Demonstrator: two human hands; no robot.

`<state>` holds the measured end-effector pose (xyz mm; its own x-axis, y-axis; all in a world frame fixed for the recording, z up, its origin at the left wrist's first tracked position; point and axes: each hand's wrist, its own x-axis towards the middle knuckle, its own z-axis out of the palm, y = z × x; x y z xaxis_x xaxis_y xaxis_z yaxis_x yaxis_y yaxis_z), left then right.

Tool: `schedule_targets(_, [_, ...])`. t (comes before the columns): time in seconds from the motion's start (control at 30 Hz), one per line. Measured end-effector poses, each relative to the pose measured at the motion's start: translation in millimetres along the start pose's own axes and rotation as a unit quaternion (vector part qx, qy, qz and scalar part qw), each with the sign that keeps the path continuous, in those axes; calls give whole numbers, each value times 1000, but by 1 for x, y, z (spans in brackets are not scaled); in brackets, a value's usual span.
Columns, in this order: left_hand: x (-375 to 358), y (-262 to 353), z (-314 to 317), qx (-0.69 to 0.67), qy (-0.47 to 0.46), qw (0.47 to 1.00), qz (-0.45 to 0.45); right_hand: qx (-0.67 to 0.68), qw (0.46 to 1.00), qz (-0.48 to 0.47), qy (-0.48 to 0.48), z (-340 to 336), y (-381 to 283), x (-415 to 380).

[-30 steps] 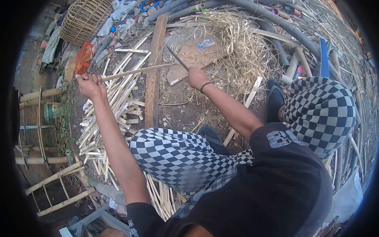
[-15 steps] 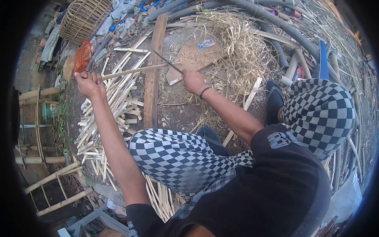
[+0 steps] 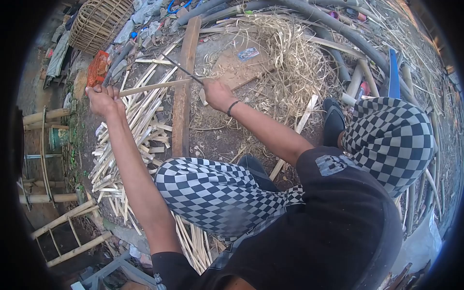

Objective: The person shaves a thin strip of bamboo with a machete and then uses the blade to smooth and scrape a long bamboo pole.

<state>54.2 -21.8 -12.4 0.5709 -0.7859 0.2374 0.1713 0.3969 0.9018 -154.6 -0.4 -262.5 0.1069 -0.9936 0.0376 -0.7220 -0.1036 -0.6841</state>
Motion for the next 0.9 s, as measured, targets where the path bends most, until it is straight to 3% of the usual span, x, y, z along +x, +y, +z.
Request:
schedule_targets(0.17, [13,-9,-32,12,56,998,-12,5,997,58,54,43,35,15])
schedule_targets(0.23, [15,-12,-37,8,73,997,-15,-24,997,27,71,25,20,22])
schedule_targets(0.3, [11,-13,-40,-12,67,997,-22,-62,998,-13,-11,-7,-2,11])
schedule_targets(0.37, [14,-13,-37,-7,68,997,-24,-26,997,-59,30,6,3,8])
schedule_targets(0.47, [6,-13,-42,1,74,997,-21,19,996,77,44,42,55,21])
schedule_targets(0.5, [9,-11,-41,-3,69,998,-15,20,996,74,51,35,50,32])
schedule_targets(0.57, [12,-13,-40,-7,59,998,-19,-79,994,53,-50,15,35,40])
schedule_targets(0.63, [12,-11,-34,-10,49,998,-23,-59,998,25,-11,-2,15,18])
schedule_targets(0.7, [9,-9,-31,-7,41,999,-18,-38,997,-65,28,-6,3,-4])
schedule_targets(0.83, [9,-9,-38,-8,54,998,-20,-63,997,45,17,30,68,20])
schedule_targets(0.9, [10,-12,-36,4,71,997,-18,-105,994,13,31,24,56,22])
